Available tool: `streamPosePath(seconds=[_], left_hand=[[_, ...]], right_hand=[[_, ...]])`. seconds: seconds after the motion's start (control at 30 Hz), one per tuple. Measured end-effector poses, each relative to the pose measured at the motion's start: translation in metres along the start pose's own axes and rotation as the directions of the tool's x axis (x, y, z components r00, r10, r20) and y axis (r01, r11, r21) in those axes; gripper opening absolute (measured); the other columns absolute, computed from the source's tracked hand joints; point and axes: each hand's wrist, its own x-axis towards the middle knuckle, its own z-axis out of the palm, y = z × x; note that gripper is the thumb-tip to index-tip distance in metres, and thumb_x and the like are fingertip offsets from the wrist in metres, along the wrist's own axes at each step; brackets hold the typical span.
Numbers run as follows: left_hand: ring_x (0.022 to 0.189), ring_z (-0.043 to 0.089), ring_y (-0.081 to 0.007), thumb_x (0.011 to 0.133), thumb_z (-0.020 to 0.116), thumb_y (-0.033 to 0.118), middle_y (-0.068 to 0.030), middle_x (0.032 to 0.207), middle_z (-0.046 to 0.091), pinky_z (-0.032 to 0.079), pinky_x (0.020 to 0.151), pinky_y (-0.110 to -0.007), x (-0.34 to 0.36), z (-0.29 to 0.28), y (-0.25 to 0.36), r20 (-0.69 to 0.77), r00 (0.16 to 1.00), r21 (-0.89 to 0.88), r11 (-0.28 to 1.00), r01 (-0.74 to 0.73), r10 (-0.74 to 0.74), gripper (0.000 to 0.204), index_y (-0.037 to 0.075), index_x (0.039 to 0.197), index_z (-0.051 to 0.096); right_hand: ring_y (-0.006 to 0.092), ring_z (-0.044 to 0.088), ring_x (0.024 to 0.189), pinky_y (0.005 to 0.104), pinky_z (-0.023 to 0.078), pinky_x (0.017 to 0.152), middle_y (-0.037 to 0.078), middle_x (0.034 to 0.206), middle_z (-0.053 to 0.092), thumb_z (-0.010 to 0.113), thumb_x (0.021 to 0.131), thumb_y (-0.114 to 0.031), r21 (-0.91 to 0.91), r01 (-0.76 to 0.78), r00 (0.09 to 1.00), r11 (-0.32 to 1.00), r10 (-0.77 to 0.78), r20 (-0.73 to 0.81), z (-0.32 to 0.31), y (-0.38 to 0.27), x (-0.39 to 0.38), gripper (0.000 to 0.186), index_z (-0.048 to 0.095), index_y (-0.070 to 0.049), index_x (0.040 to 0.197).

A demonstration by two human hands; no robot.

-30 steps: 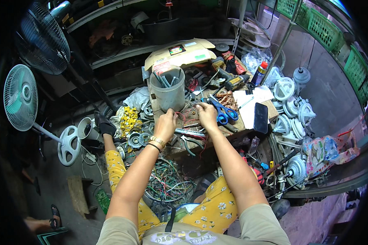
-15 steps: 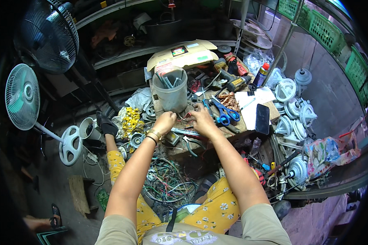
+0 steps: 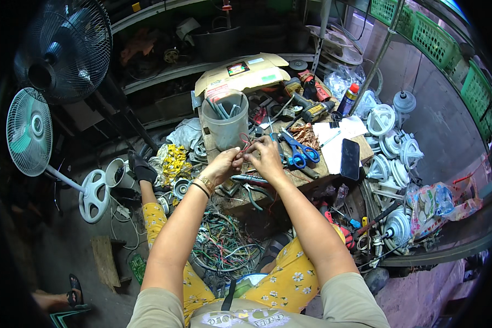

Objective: The person strips insulation from wires using a tool and cleans the exposed wire ends with a small abrasive strip. The person then uses scissors to cut material and connects the wires to a small electronic component by hand.

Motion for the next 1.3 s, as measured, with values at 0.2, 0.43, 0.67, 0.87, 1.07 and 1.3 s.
streamPosePath(seconds=[0.2,0.43,0.67,0.87,1.07,1.3], left_hand=[[0.059,0.033,-0.0049,0.098,0.046,0.032,0.0079,0.067,0.040,0.029,0.054,-0.022,-0.004,0.008,-0.004,0.101,0.995,0.443,0.895,-0.050,0.006,0.027,0.012,0.081,0.052],[0.071,0.048,-0.0070,0.100,0.043,0.029,0.0026,0.085,0.057,0.040,0.064,-0.020,-0.004,0.001,-0.016,0.077,0.995,0.678,0.728,-0.103,0.069,0.030,0.004,0.107,0.058],[0.097,0.063,-0.0309,0.076,0.066,0.024,-0.0190,0.102,0.066,0.048,0.087,-0.037,0.044,0.006,-0.005,-0.117,0.903,0.947,0.320,-0.024,0.413,0.039,-0.002,0.106,0.061],[0.092,0.064,-0.0340,0.074,0.066,0.029,-0.0194,0.096,0.067,0.050,0.080,-0.042,0.058,0.033,-0.013,-0.266,0.893,0.948,0.268,0.173,0.363,0.030,0.004,0.091,0.068],[0.084,0.065,-0.0343,0.075,0.070,0.032,-0.0190,0.087,0.067,0.050,0.076,-0.042,0.067,0.001,-0.028,-0.270,0.785,0.951,0.281,0.127,0.558,0.032,0.004,0.090,0.069],[0.090,0.064,-0.0352,0.075,0.071,0.032,-0.0206,0.092,0.066,0.049,0.078,-0.042,0.058,0.027,-0.017,-0.278,0.764,0.944,0.313,0.104,0.582,0.037,0.004,0.099,0.068]], right_hand=[[0.0327,0.049,0.103,0.0407,0.042,0.090,0.011,0.110,0.053,0.074,0.070,-0.012,0.026,-0.036,0.999,0.999,0.036,0.012,-0.007,0.010,0.006,0.028,0.068,-0.016,0.097],[0.0305,0.047,0.104,0.0396,0.041,0.090,0.009,0.117,0.052,0.074,0.069,-0.012,-0.043,0.064,0.998,0.997,-0.065,-0.019,-0.003,0.006,0.002,0.016,0.073,-0.019,0.083],[0.0223,0.065,0.069,0.0333,0.049,0.066,0.016,0.077,0.068,0.061,0.085,-0.009,0.337,-0.307,0.946,0.890,0.324,0.006,-0.001,0.030,0.004,0.014,0.066,0.004,0.091],[0.0202,0.064,0.073,0.0323,0.049,0.068,0.014,0.083,0.067,0.060,0.085,-0.006,0.184,-0.296,0.953,0.937,0.302,-0.007,-0.006,0.033,-0.001,0.011,0.066,0.001,0.090],[0.0319,0.063,0.079,0.0394,0.048,0.071,0.014,0.083,0.066,0.065,0.081,-0.013,-0.212,-0.163,0.983,0.963,0.141,-0.114,-0.006,0.023,0.004,0.010,0.070,-0.007,0.086],[0.0296,0.065,0.076,0.0389,0.046,0.070,0.014,0.077,0.067,0.057,0.087,-0.018,0.248,-0.489,0.859,0.836,0.510,-0.026,-0.004,0.032,0.010,0.016,0.064,-0.004,0.092]])
